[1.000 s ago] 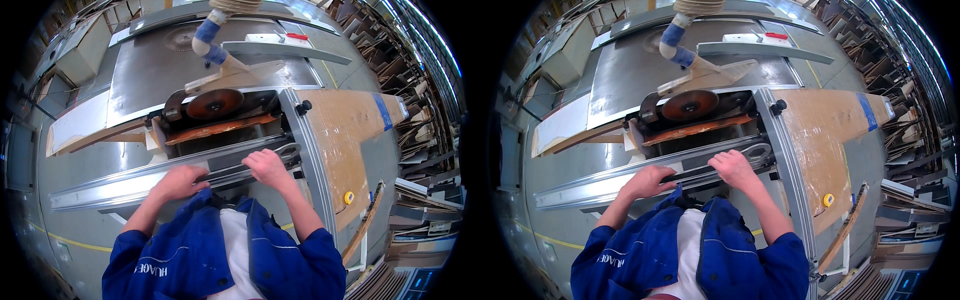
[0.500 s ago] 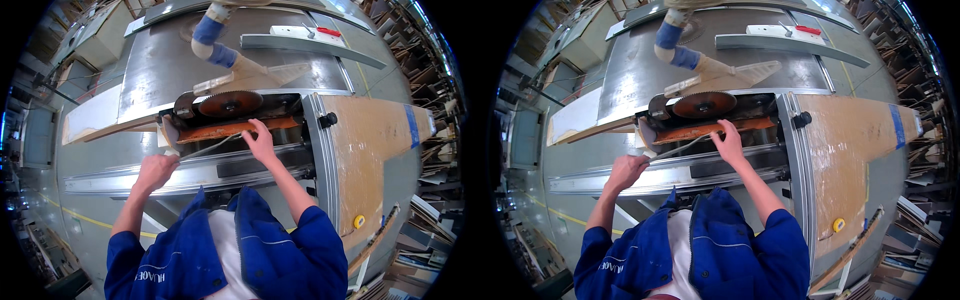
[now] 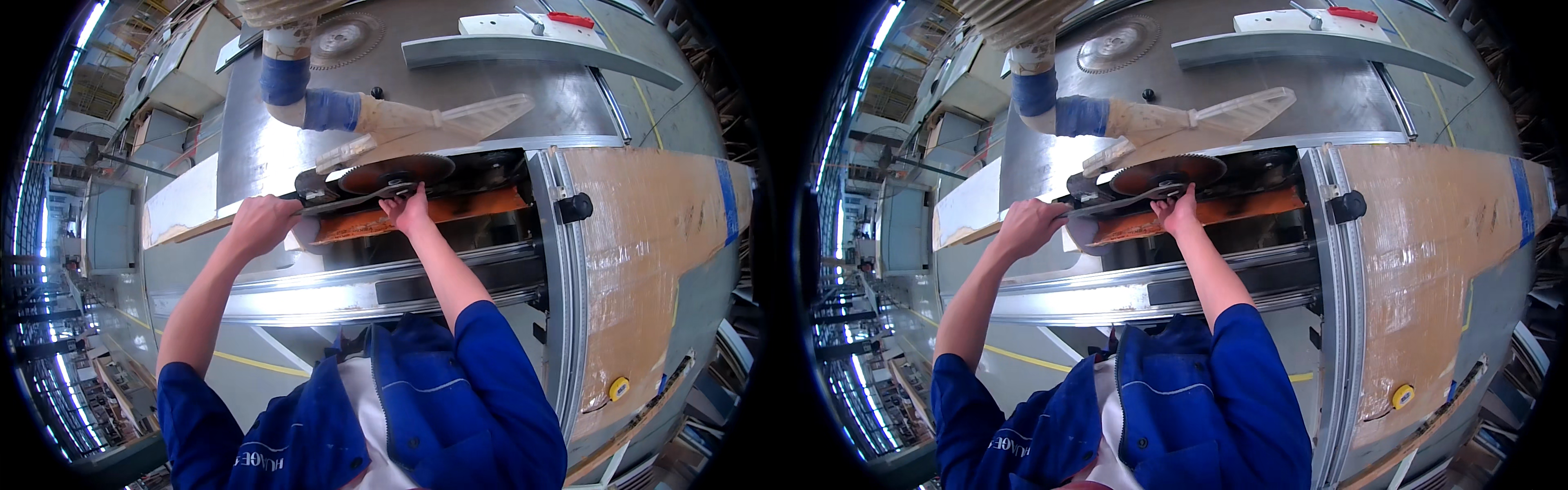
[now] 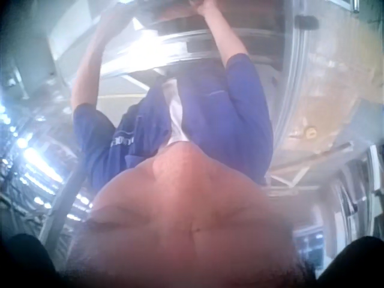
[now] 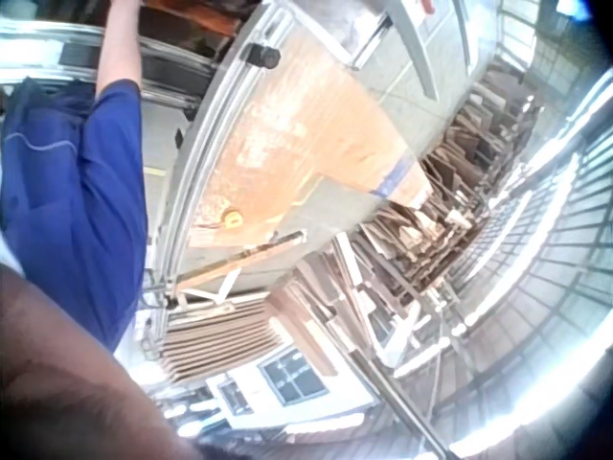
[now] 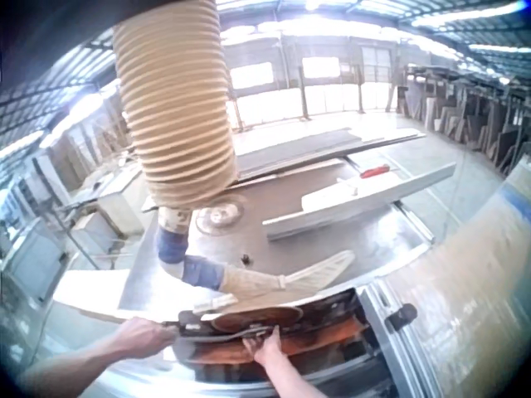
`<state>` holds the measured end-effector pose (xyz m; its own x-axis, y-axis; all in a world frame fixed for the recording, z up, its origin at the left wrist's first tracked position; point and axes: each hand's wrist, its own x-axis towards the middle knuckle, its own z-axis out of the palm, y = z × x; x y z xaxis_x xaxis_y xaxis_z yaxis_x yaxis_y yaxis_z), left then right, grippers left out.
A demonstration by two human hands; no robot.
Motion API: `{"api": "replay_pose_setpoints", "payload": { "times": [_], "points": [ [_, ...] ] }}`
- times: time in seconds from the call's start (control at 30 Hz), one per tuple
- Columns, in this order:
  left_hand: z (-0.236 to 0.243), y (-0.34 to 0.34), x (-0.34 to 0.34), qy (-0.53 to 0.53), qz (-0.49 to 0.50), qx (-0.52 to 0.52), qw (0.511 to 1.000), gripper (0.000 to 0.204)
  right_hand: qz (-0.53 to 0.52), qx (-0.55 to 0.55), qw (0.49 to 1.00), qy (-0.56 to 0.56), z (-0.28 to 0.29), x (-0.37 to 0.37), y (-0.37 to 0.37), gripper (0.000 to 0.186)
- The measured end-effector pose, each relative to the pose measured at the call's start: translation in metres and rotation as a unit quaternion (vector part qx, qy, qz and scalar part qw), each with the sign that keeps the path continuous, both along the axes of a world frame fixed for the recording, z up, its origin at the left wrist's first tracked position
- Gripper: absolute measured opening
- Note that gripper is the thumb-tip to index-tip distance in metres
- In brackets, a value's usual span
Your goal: The person removes a circular saw blade from a table saw, places it on the table, and installs a new blade. They secure the blade with a nut and tighten it using a wrench. The person then adjusts the saw's fence and moves a long piece of wood.
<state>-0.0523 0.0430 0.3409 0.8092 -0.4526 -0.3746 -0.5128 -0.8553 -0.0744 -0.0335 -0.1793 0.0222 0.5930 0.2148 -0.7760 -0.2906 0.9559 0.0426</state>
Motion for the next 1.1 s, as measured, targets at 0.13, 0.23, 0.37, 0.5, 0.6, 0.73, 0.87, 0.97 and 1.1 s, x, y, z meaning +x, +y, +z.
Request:
{"api": "replay_pose_setpoints", "payload": {
  "times": [0.13,0.23,0.37,0.5,0.6,0.73,0.87,0.97,1.1],
  "points": [
    [-0.008,-0.001,0.016,0.014,-0.002,0.015,1.0,0.019,-0.064,0.048,0.995,-0.056,-0.001,0.011,0.004,0.076],
    [-0.012,0.003,0.023,0.005,-0.015,0.005,1.0,0.016,-0.101,0.068,0.989,-0.079,0.009,0.012,0.009,0.074],
    [-0.012,0.001,0.032,0.004,-0.031,0.022,0.999,0.017,-0.098,0.06,0.991,-0.071,0.014,0.018,0.01,0.073],
    [-0.014,0.006,0.041,0.014,-0.026,0.02,0.999,0.017,-0.084,0.056,0.992,-0.073,0.021,0.021,0.008,0.071],
    [-0.016,0.012,0.045,0.03,-0.014,0.024,0.999,0.016,-0.074,0.042,0.993,-0.08,0.027,0.023,0.008,0.069],
    [-0.029,0.029,0.045,0.059,0.024,0.032,0.997,0.021,-0.072,0.032,0.993,-0.087,0.023,0.024,0.007,0.073],
    [-0.042,0.049,0.041,0.063,0.054,0.009,0.997,0.025,-0.064,0.019,0.994,-0.085,0.019,0.022,0.009,0.073],
    [-0.042,0.047,0.043,0.072,0.054,0.014,0.996,0.025,-0.07,0.043,0.994,-0.075,0.017,0.022,0.007,0.072],
    [-0.044,0.045,0.046,0.077,0.06,0.016,0.995,0.026,-0.074,0.043,0.995,-0.047,0.017,0.024,0.005,0.072]
  ]
}}
